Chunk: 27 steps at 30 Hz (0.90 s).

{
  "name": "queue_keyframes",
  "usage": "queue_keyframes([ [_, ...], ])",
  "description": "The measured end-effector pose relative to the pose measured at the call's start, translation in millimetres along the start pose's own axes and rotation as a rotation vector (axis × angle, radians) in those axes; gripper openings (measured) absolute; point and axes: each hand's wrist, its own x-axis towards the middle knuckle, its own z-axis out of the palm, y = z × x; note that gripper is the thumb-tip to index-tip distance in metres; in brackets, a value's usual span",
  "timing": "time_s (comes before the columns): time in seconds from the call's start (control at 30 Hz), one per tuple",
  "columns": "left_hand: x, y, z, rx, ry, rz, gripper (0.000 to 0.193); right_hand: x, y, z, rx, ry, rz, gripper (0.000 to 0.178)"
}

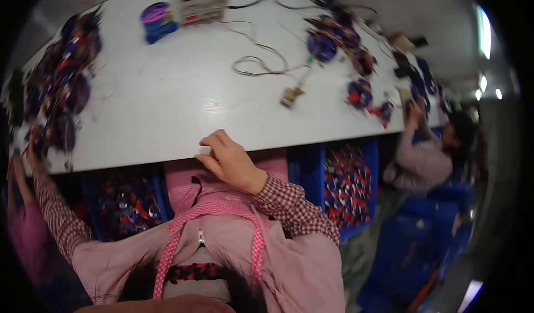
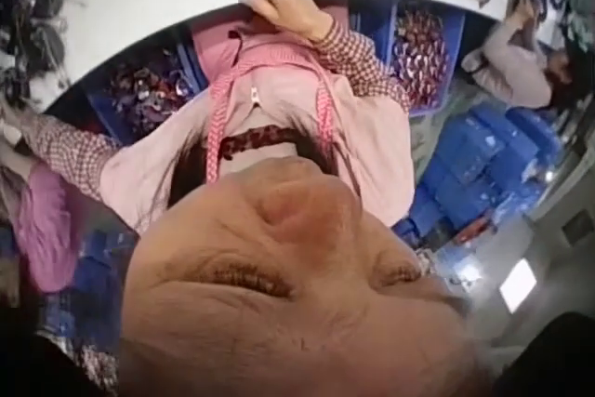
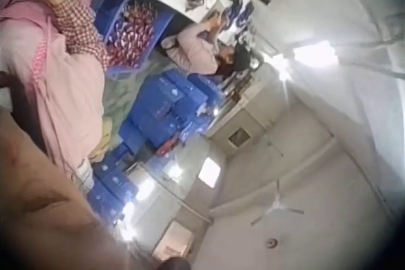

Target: Assembling electronic toy components, including wiring and housing parts.

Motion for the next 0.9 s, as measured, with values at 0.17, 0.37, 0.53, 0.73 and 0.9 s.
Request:
queue_keyframes([
  [0.17, 64, -59, 37, 0.063, 0.006, -0.069, 0.045, -12, 12, -35, -0.007, 0.166, -0.01, 0.022],
  [0.37, 56, -29, 29, 0.312, 0.106, -0.271, 0.051, -39, 81, -133, 0.164, 0.652, 0.207, 0.014],
  [0.53, 44, 68, 27, 0.57, 0.219, -0.443, 0.056, -70, 136, -235, 0.106, 0.989, 0.208, 0.018],
  [0.73, 54, 220, 64, 0.542, 0.309, -0.363, 0.058, -78, 221, -354, -0.187, 1.038, 0.463, 0.032],
  [0.9, 82, 536, 284, -0.008, -0.305, 0.327, 0.036, -77, 301, -411, -0.359, 0.658, 0.641, 0.033],
])
